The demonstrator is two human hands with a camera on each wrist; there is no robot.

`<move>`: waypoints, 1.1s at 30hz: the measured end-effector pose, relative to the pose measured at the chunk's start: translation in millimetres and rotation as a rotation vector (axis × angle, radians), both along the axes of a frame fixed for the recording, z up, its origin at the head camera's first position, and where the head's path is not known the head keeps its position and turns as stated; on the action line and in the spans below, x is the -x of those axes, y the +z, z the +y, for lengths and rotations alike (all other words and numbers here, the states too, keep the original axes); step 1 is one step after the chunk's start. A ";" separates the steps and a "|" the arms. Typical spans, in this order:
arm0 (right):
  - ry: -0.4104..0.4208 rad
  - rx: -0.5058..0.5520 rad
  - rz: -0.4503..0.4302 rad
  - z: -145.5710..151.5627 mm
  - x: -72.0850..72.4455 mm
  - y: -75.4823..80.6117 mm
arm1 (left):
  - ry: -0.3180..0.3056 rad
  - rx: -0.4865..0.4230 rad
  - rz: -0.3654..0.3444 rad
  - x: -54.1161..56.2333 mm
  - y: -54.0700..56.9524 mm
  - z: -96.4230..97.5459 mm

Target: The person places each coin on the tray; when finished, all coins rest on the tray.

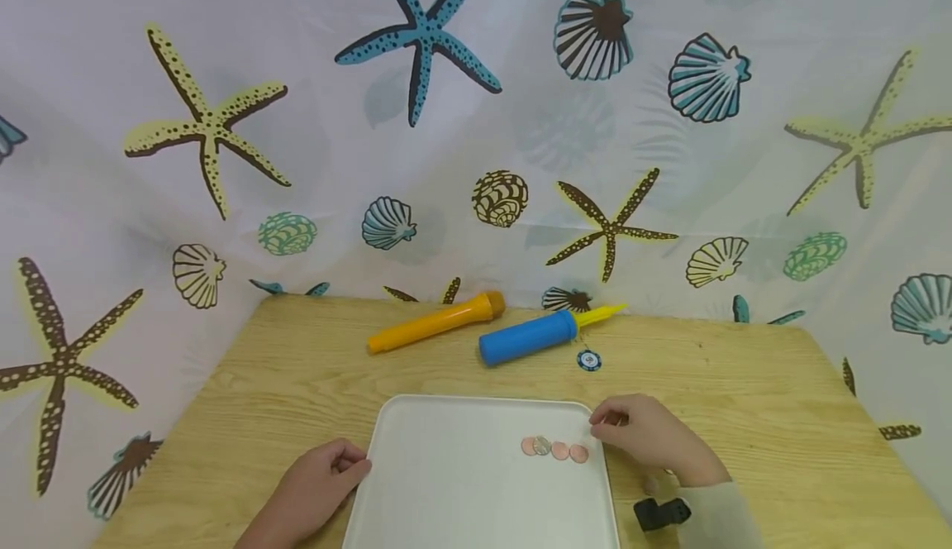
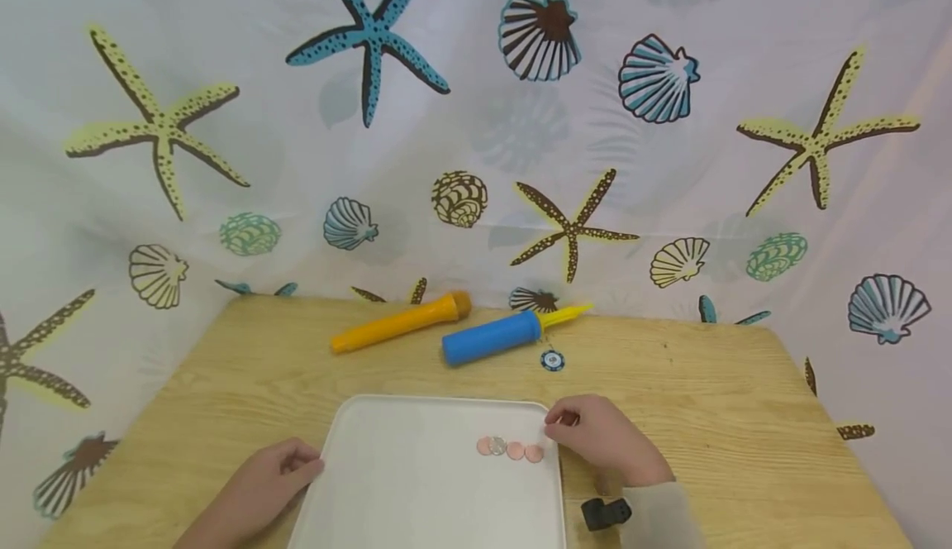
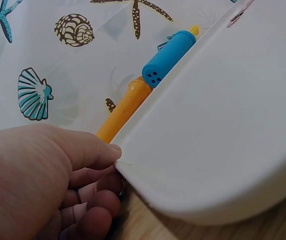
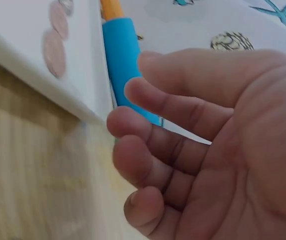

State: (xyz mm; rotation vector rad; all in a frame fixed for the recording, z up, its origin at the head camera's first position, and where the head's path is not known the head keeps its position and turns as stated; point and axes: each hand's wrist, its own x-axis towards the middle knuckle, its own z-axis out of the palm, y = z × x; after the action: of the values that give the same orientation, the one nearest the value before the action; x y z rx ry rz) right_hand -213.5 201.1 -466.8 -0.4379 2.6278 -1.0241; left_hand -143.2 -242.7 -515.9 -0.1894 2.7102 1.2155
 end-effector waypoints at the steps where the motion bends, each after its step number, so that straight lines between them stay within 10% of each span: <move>1: -0.012 0.004 -0.007 4.5 -0.2 1.1 | 0.000 0.002 0.000 -0.1 -0.4 -0.1; 19: -0.158 -0.074 -0.166 65.8 -0.6 8.8 | 0.012 -0.024 0.011 -2.3 3.2 2.2; 33: -0.112 -0.121 -0.239 74.3 -7.4 5.6 | 0.003 -0.012 0.008 -1.7 2.6 0.3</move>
State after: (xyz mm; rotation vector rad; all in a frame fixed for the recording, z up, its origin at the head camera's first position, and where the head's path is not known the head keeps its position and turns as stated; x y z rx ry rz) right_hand -206.1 275.3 -461.2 -0.1335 2.5033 -0.8832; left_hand -141.5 -242.4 -513.3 -0.1882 2.7097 1.2349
